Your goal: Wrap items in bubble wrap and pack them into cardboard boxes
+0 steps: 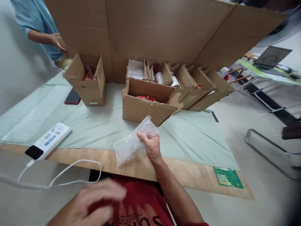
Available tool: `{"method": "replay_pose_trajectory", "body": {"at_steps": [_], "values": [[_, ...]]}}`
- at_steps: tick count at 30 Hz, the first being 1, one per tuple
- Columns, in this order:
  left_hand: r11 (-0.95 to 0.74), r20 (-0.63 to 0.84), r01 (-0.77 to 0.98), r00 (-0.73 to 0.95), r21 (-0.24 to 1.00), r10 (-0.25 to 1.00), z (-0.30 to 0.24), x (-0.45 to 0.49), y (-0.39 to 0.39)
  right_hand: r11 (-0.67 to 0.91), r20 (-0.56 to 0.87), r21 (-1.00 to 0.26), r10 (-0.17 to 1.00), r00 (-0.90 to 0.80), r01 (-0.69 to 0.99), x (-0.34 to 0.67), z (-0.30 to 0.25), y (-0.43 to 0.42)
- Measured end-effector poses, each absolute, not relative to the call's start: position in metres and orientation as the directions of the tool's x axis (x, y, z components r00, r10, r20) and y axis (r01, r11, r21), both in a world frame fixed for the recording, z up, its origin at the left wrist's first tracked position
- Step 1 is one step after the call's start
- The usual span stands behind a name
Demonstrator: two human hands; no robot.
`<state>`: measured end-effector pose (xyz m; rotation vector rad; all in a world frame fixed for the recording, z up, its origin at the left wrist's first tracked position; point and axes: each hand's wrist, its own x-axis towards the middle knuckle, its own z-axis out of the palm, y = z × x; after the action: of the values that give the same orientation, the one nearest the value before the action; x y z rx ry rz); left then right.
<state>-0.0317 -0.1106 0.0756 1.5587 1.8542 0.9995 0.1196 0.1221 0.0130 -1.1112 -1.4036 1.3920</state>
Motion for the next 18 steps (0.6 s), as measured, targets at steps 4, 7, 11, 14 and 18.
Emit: {"method": "replay_pose_trajectory", "body": {"at_steps": [4,7,11,14,18], "values": [[0.030,0.186,0.686,-0.238,0.727,0.953,0.040,-0.001,-0.042,0.022,0.004,-0.999,0.929,-0.369,0.047,0.129,0.035,0.105],[-0.001,0.217,0.641,-0.258,0.768,0.941,0.028,0.008,-0.012,-0.006,-0.023,-0.999,0.891,-0.453,0.039,0.139,0.041,0.098],[0.181,-0.073,0.365,-0.289,0.913,0.954,0.030,0.002,-0.003,-0.077,-0.071,-0.997,0.842,-0.535,0.012,0.157,0.033,0.100],[0.366,-0.327,0.085,-0.298,0.927,0.897,0.036,-0.014,0.004,-0.080,-0.076,-0.997,0.838,-0.540,0.015,0.180,0.025,0.105],[0.385,-0.396,-0.105,-0.350,0.917,0.849,0.040,-0.031,0.022,-0.034,-0.077,-0.994,0.892,-0.446,0.102,0.215,0.015,0.106]]}}
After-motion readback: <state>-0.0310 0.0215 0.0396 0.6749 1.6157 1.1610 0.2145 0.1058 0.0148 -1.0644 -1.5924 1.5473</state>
